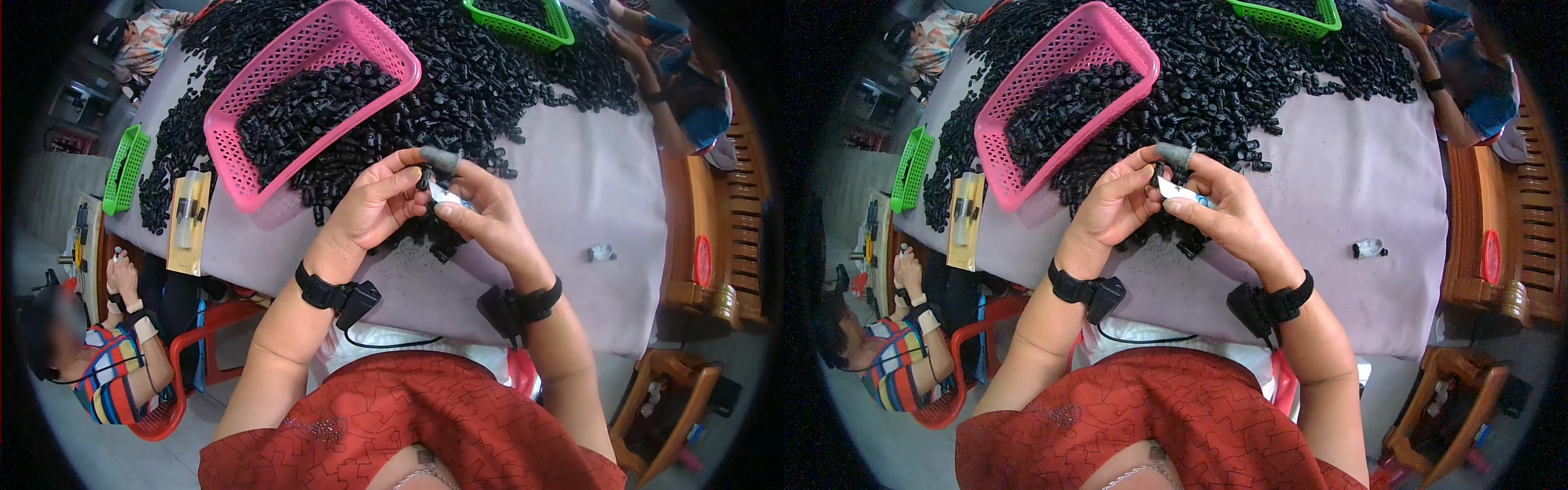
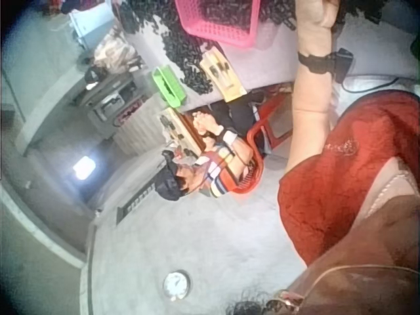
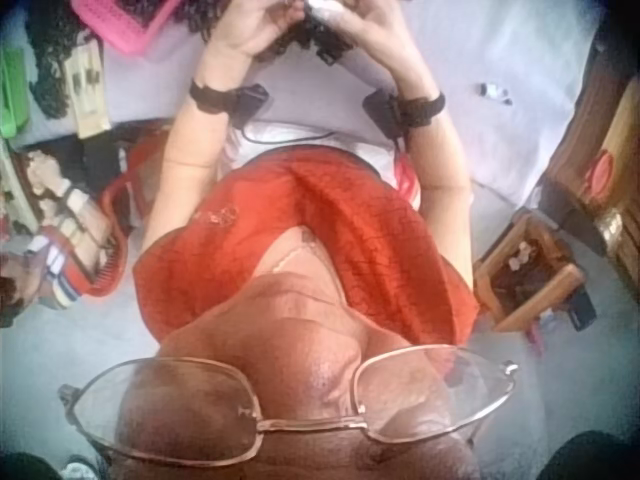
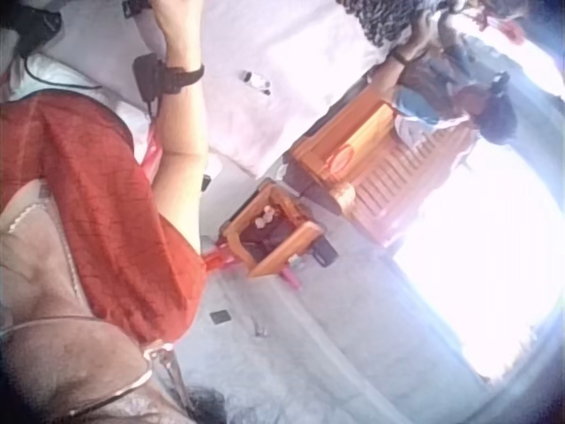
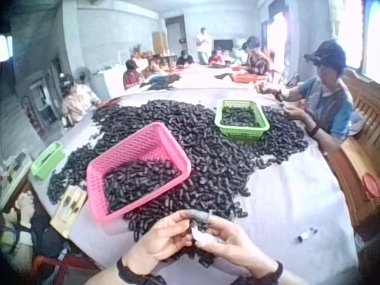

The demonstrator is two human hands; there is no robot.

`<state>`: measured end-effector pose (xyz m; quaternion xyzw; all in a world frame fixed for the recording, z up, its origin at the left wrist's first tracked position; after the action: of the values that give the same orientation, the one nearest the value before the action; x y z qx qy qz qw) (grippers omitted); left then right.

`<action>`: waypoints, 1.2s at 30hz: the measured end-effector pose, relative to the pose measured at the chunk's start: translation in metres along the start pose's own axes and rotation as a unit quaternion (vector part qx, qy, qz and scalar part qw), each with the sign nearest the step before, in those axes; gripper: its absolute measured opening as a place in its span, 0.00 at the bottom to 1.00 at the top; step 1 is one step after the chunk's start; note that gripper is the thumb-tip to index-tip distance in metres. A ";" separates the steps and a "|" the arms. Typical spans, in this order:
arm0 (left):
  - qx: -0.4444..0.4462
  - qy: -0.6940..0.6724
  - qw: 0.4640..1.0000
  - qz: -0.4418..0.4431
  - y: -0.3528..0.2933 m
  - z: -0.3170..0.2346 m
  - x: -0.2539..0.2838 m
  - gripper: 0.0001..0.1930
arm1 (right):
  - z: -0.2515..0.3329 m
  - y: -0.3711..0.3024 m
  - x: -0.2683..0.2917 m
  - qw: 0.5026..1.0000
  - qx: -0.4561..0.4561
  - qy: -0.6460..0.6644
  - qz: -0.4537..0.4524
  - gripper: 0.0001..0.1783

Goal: Applying glue to small black plastic components and assembling them into larger pieces on a factory work table.

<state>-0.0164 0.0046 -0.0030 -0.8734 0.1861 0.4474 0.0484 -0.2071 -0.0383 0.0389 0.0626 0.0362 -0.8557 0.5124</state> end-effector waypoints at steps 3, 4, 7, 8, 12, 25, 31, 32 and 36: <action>-0.004 -0.014 1.000 0.012 0.002 0.002 -0.001 0.22 | -0.001 0.002 -0.005 0.999 0.036 0.028 0.003 0.31; -0.003 -0.014 1.000 0.012 0.002 0.002 0.000 0.22 | -0.002 0.002 -0.005 0.999 0.036 0.028 0.002 0.31; -0.008 -0.022 0.999 0.033 0.002 0.002 0.002 0.25 | -0.007 0.001 -0.002 0.999 0.020 0.027 0.016 0.29; -0.006 -0.027 0.999 0.035 0.003 0.002 0.001 0.24 | -0.010 0.001 0.000 0.999 0.014 0.031 0.010 0.28; -0.002 -0.032 0.999 0.030 0.003 0.002 0.001 0.25 | -0.009 0.002 -0.002 0.998 0.038 0.048 0.010 0.26; 0.000 -0.039 0.997 0.062 0.005 0.003 0.002 0.25 | -0.011 0.002 -0.002 0.998 0.036 0.042 0.022 0.29; -0.003 -0.030 0.998 0.056 0.005 0.003 0.001 0.24 | -0.017 0.003 0.000 0.997 0.025 0.068 0.022 0.29; -0.003 -0.027 0.998 0.053 0.005 0.003 0.000 0.24 | -0.016 0.003 0.000 0.997 0.024 0.063 0.021 0.28; 0.001 -0.018 0.998 0.060 0.004 0.004 -0.001 0.24 | -0.021 0.004 0.008 0.998 -0.003 0.063 0.019 0.26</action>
<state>-0.0217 0.0021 -0.0043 -0.8526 0.2380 0.4645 0.0256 -0.2061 -0.0440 0.0166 0.1150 0.0698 -0.8400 0.5257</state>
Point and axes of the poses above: each hand's wrist, its own y-axis towards the middle knuckle, its own x-axis out of the back of the hand, z = x × y, the point moved 1 cm from there along y, towards the middle knuckle, and after that the axes turned 14 degrees about z, right-handed, at the moved point
